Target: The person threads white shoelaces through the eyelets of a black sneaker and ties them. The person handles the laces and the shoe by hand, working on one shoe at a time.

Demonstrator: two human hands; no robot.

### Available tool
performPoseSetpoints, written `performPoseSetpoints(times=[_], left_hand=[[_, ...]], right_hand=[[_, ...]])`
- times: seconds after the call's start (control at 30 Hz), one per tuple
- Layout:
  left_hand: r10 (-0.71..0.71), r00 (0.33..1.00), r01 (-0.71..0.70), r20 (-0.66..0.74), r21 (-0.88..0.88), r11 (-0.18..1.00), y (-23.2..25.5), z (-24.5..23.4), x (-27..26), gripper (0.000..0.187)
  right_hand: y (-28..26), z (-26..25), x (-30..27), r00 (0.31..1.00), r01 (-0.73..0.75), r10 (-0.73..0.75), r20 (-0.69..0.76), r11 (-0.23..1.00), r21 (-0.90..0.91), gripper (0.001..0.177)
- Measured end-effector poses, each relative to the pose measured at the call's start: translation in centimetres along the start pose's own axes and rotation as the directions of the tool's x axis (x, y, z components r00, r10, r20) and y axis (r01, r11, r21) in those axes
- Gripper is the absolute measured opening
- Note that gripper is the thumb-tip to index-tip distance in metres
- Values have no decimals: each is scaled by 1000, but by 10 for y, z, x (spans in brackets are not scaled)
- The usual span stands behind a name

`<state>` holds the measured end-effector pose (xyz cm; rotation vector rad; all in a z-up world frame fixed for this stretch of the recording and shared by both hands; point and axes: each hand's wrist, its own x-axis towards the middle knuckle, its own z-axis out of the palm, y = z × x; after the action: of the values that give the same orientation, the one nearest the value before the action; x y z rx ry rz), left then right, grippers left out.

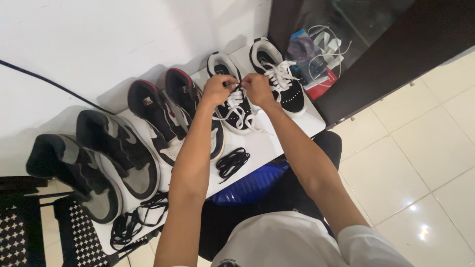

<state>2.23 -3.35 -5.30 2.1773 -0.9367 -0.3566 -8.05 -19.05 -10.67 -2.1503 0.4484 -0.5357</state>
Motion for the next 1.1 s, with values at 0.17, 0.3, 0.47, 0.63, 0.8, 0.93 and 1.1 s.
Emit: performPoseSetpoints(times=[0.17,0.3,0.47,0.63,0.8,0.93,1.1], left_hand=[[-59,995,63,76,-52,997,-1,-4,5,27],[-49,993,51,109,-14,999,-10,-1,13,24],[2,996,4,93,-56,998,-22,6,21,21],[-26,996,29,83,-37,999,-28,12,19,24],[22,991,-10,129,-92,996,-30,9,23,31],[-49,988,65,145,-110,992,-25,9,17,33],[-47,987,68,151,-142,988,-27,4,18,38]], right_hand=[[18,-15,-3,997,-74,75,-28,997,18,14],[6,-60,-18,971,-137,194,-140,931,338,18],[4,-93,-26,977,69,165,-133,348,935,12],[24,-92,-24,977,44,212,-31,-57,997,14],[19,-54,-22,970,-227,240,41,833,505,27],[5,-18,-11,995,93,-92,23,995,-38,44],[0,-11,-1,985,-78,91,146,993,-93,26]])
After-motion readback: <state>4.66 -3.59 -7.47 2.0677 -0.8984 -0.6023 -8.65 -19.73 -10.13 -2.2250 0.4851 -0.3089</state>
